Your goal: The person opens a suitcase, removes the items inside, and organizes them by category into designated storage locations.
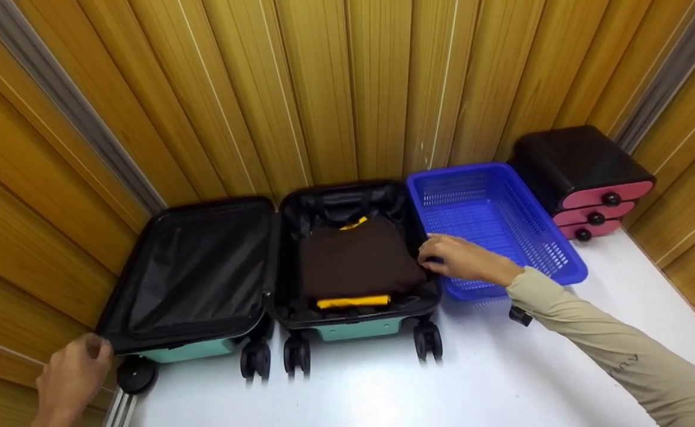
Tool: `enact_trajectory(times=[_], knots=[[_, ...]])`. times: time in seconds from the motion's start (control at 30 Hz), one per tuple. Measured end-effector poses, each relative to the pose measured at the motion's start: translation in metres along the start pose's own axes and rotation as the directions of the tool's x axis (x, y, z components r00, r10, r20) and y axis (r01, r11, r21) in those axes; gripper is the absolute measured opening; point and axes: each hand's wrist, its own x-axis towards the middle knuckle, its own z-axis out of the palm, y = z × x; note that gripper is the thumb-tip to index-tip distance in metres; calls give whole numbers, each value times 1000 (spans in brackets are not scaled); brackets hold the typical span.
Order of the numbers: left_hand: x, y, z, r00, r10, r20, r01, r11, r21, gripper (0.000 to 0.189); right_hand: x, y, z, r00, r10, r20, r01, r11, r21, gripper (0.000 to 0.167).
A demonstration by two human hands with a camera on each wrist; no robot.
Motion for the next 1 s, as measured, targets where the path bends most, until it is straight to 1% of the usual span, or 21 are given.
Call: enact_trajectory(times=[0.03, 0.07, 0.1, 0.13, 0.2, 0.27, 0.33, 0.37, 0.4, 0.43, 0.47, 0.5, 0.57, 0.6, 0.67, 0.7, 0.8, 0.87, 0.9, 0.97, 1.0], knots=[[-1, 7, 3, 994, 33, -103, -36, 999, -24, 29, 0, 0, 0, 1000, 7, -18, -7, 1000, 23, 10], [-1, 13, 6, 979, 62, -194, -73, 996, -51, 26, 1, 0, -1, 999, 19, -37, -18, 999, 52, 12], [0, 20, 10, 957, 88, -277, -117, 989, -89, 23, 2, -1, -2, 998, 33, -55, -29, 996, 84, 13], [2, 26, 14, 929, 114, -351, -168, 977, -128, 19, 3, -1, -2, 996, 44, -72, -35, 992, 122, 14], [8, 39, 21, 885, 153, -440, -261, 946, -195, 16, 8, -1, -5, 992, 70, -107, -48, 979, 198, 17], [15, 51, 26, 863, 177, -474, -333, 903, -270, 16, 13, -2, -8, 983, 116, -141, -73, 957, 279, 19], [22, 65, 31, 846, 197, -495, -392, 860, -328, 17, 18, -2, -12, 967, 197, -160, -126, 920, 371, 22], [25, 73, 32, 844, 204, -496, -409, 842, -351, 17, 21, -2, -14, 956, 247, -160, -159, 891, 426, 23], [29, 82, 34, 839, 212, -500, -428, 825, -368, 17, 24, -1, -16, 943, 297, -153, -189, 851, 490, 26], [33, 91, 36, 834, 223, -504, -449, 805, -387, 16, 28, -1, -17, 928, 347, -138, -219, 806, 550, 29], [36, 101, 38, 831, 234, -504, -466, 788, -403, 16, 31, 0, -19, 912, 394, -114, -249, 752, 611, 32], [40, 111, 40, 831, 249, -498, -482, 769, -420, 15, 34, 0, -20, 897, 434, -86, -272, 693, 668, 34], [45, 132, 45, 836, 277, -474, -505, 727, -466, 15, 38, 0, -22, 869, 494, -18, -309, 573, 759, 38], [47, 143, 47, 842, 289, -455, -509, 705, -494, 15, 40, -1, -22, 857, 516, 17, -328, 519, 789, 40], [52, 164, 52, 862, 306, -403, -497, 665, -558, 15, 43, -1, -22, 832, 549, 87, -370, 430, 824, 43], [54, 174, 55, 874, 311, -373, -483, 643, -595, 15, 44, -1, -22, 824, 555, 116, -386, 399, 831, 44], [61, 204, 63, 909, 312, -276, -413, 600, -685, 16, 48, 0, -21, 801, 568, 190, -431, 327, 841, 47], [64, 221, 70, 928, 310, -207, -357, 580, -732, 17, 51, 1, -20, 789, 571, 225, -453, 295, 841, 47], [66, 228, 74, 935, 310, -171, -328, 573, -751, 18, 53, 1, -20, 784, 573, 239, -464, 285, 839, 48], [67, 242, 83, 948, 304, -97, -266, 583, -768, 19, 56, 1, -18, 771, 579, 264, -488, 271, 830, 49], [67, 247, 89, 952, 301, -57, -235, 595, -769, 20, 57, 1, -17, 765, 581, 278, -502, 267, 823, 51]])
